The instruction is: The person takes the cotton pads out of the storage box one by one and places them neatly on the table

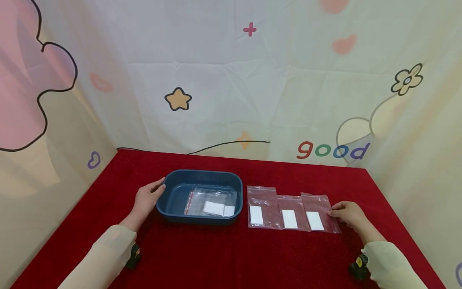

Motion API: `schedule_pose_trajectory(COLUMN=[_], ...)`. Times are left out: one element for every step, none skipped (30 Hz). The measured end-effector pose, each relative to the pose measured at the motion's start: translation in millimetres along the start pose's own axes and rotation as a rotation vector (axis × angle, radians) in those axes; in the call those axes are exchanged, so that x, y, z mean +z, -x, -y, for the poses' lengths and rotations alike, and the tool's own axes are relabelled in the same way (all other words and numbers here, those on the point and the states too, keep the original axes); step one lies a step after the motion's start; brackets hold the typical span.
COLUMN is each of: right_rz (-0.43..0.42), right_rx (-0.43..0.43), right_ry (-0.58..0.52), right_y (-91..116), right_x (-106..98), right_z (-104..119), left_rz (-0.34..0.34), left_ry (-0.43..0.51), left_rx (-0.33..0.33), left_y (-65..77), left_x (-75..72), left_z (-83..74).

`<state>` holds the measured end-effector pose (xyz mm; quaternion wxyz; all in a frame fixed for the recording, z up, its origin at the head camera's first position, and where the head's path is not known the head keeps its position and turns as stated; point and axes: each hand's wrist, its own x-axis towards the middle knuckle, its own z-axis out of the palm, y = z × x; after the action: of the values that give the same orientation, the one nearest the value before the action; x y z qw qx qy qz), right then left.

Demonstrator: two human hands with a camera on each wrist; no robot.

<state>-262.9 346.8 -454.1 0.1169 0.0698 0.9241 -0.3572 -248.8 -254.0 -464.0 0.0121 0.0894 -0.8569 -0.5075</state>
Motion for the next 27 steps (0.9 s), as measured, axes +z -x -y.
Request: schedule_pose_trajectory(right_rz=[-0.005,-0.008,-0.009,-0.009,-0.008,-0.006,-0.003,0.003,0.011,0.018,0.025,0.032,0.036,0.04,0.042,0.041,0.04,0.037,0.032,0.029,0.025,0.02,0.017,0.013,0.01,0.01,0.007], right_rx=[-0.002,-0.006,-0.011,-0.013,-0.011,-0.006,-0.001,0.003,0.009,0.013,0.015,0.018,0.018,0.015,0.011,0.007,0.004,0.0,-0.007,-0.014,-0.022,-0.032,-0.045,-0.057,-0.068,-0.079,-0.089], right_ry=[0.007,0.011,0.013,0.014,0.013,0.012,0.013,0.011,0.009,0.007,0.005,0.001,-0.002,-0.008,-0.012,-0.015,-0.019,-0.024,-0.029,-0.034,-0.037,-0.042,-0.046,-0.048,-0.052,-0.054,-0.055], right_y=[0,0,0,0,0,0,1,1,2,2,3,3,3,3,3,3,3,2,2,1,1,0,0,0,0,1,1], right_x=[0,0,0,0,0,0,0,0,-1,-1,-2,-3,-4,-6,-7,-8,-9,-9,-10,-10,-10,-9,-9,-8,-7,-5,-4], right_z=[0,0,0,0,0,1,1,2,2,3,4,4,5,6,7,8,9,11,12,14,17,19,22,25,28,32,35], left_rz=[-0.002,-0.003,-0.006,-0.006,-0.006,-0.005,-0.003,-0.001,0.0,0.001,0.0,0.0,0.0,0.0,0.001,0.001,0.001,0.002,0.002,0.003,0.003,0.002,0.002,0.002,0.002,0.002,0.0], left_ry=[-0.001,-0.002,-0.001,-0.001,0.002,0.002,0.005,0.008,0.008,0.009,0.008,0.006,0.004,0.001,-0.001,-0.003,-0.002,-0.003,-0.003,-0.003,-0.007,-0.009,-0.011,-0.014,-0.016,-0.014,-0.011], left_rx=[0.001,0.001,-0.001,-0.002,-0.005,-0.005,-0.007,-0.008,-0.009,-0.01,-0.01,-0.009,-0.009,-0.01,-0.011,-0.011,-0.012,-0.014,-0.015,-0.015,-0.012,-0.011,-0.008,-0.006,-0.005,-0.003,-0.003], left_y=[0.0,-0.1,-0.2,-0.2,0.1,0.4,0.5,0.6,0.8,1.1,1.4,1.2,1.0,1.1,1.0,1.2,1.2,1.4,1.8,1.9,1.6,1.8,1.6,1.5,1.2,0.9,1.0], left_x=[0.1,0.2,0.4,0.4,0.6,0.6,0.5,0.5,0.5,0.5,0.5,0.3,0.2,0.3,0.3,0.3,0.4,0.5,0.7,0.5,0.5,0.5,0.5,0.5,0.4,0.3,0.3], left_z=[0.0,0.1,0.2,0.1,-0.3,-0.6,-0.8,-0.9,-1.1,-1.4,-1.7,-1.7,-1.7,-1.8,-1.9,-2.1,-2.0,-2.1,-2.2,-2.4,-2.4,-2.3,-2.2,-2.3,-2.3,-2.2,-2.0])
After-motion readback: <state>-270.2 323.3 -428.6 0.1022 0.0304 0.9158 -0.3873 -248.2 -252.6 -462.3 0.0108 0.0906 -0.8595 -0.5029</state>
